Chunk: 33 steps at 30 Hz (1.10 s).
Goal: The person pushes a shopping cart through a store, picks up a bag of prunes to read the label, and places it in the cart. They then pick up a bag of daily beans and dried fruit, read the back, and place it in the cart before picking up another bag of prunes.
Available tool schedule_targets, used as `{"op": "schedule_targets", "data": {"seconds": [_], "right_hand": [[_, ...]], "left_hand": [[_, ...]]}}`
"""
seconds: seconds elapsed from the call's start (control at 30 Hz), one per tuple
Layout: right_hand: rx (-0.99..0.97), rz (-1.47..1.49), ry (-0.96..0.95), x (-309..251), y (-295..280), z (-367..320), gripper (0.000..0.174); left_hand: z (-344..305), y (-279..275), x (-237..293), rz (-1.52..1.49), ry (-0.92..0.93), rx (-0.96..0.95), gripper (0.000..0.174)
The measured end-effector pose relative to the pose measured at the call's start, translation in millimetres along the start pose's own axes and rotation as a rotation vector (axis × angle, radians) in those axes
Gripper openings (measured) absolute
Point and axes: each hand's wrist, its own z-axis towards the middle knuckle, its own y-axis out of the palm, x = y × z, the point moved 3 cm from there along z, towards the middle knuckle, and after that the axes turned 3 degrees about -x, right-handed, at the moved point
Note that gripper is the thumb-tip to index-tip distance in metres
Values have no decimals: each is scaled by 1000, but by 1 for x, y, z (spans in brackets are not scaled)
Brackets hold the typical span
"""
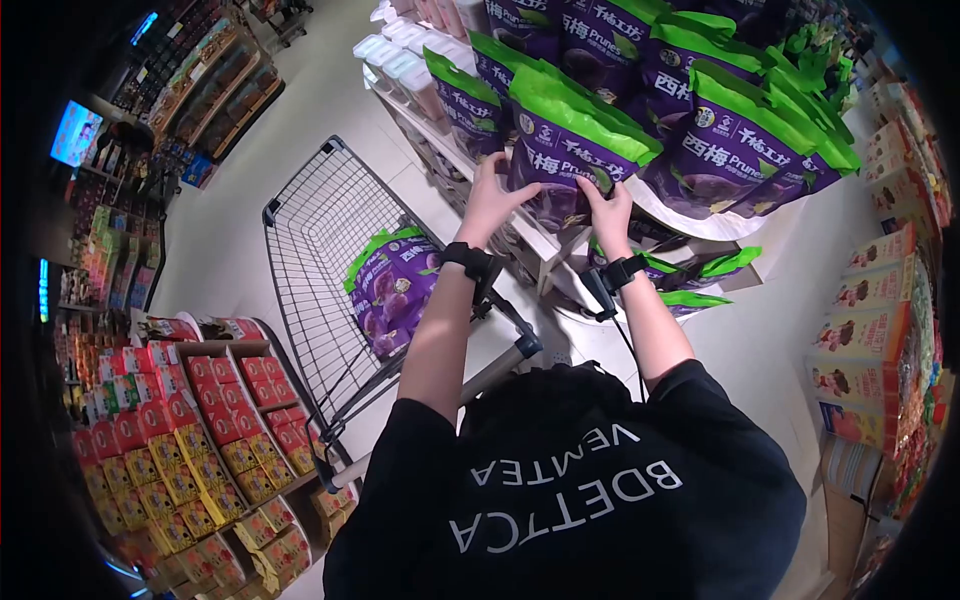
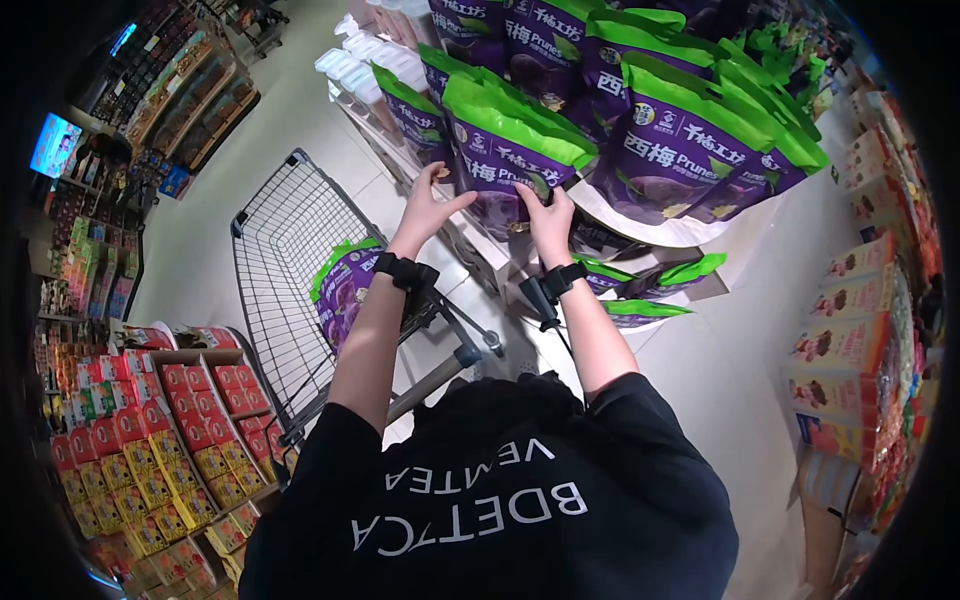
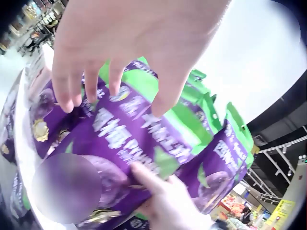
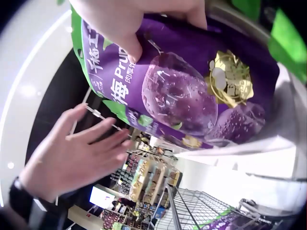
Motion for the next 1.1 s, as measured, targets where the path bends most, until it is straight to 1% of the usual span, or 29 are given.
{"op": "schedule_targets", "data": {"seconds": [0.1,0.13,0.2,0.27,0.33,0.4,0.43,0.47,0.53,0.57,0.6,0.67,0.7,0.77,0.8,0.87,0.97,1.03,1.1], "right_hand": [[-80,139,30,-49,-20,5,23],[-115,194,102,-67,-27,5,25],[-148,215,94,-94,-36,3,26],[-163,202,116,-118,-43,-3,28],[-194,193,137,-130,-46,-8,30],[-201,245,126,-138,-48,-15,36],[-264,278,141,-143,-50,-21,46],[-266,277,134,-146,-51,-29,46],[-319,353,119,-154,-53,-50,53],[-349,259,197,-148,-58,-62,58],[-355,327,264,-141,-62,-74,57],[-362,405,304,-140,-69,-92,55],[-355,399,300,-142,-72,-100,53],[-359,371,299,-139,-81,-112,48],[-352,370,300,-138,-83,-117,48],[-256,389,340,-133,-89,-127,44],[-254,364,329,-129,-97,-140,41],[-249,340,323,-129,-100,-145,40],[-258,353,331,-128,-105,-148,40]], "left_hand": [[9,3,16,-287,91,-126,90],[8,-1,29,-391,26,-234,86],[2,-16,56,-411,57,-336,83],[-9,-24,69,-305,153,-251,78],[-26,-32,88,-324,178,-198,72],[-42,-38,103,-349,161,-112,67],[-54,-44,115,-360,129,-81,66],[-63,-43,119,-360,135,-76,66],[-81,-42,125,-557,152,12,62],[-91,-42,131,-588,123,9,58],[-101,-40,138,-647,128,1,54],[-121,-40,146,-611,164,-8,50],[-130,-39,149,-567,138,22,47],[-143,-33,151,-580,116,28,46],[-148,-30,150,-587,98,41,46],[-156,-24,146,-618,63,6,47],[-168,-17,142,-643,51,12,48],[-178,-11,134,-652,-15,3,52],[-185,-8,137,-631,-40,13,53]]}}
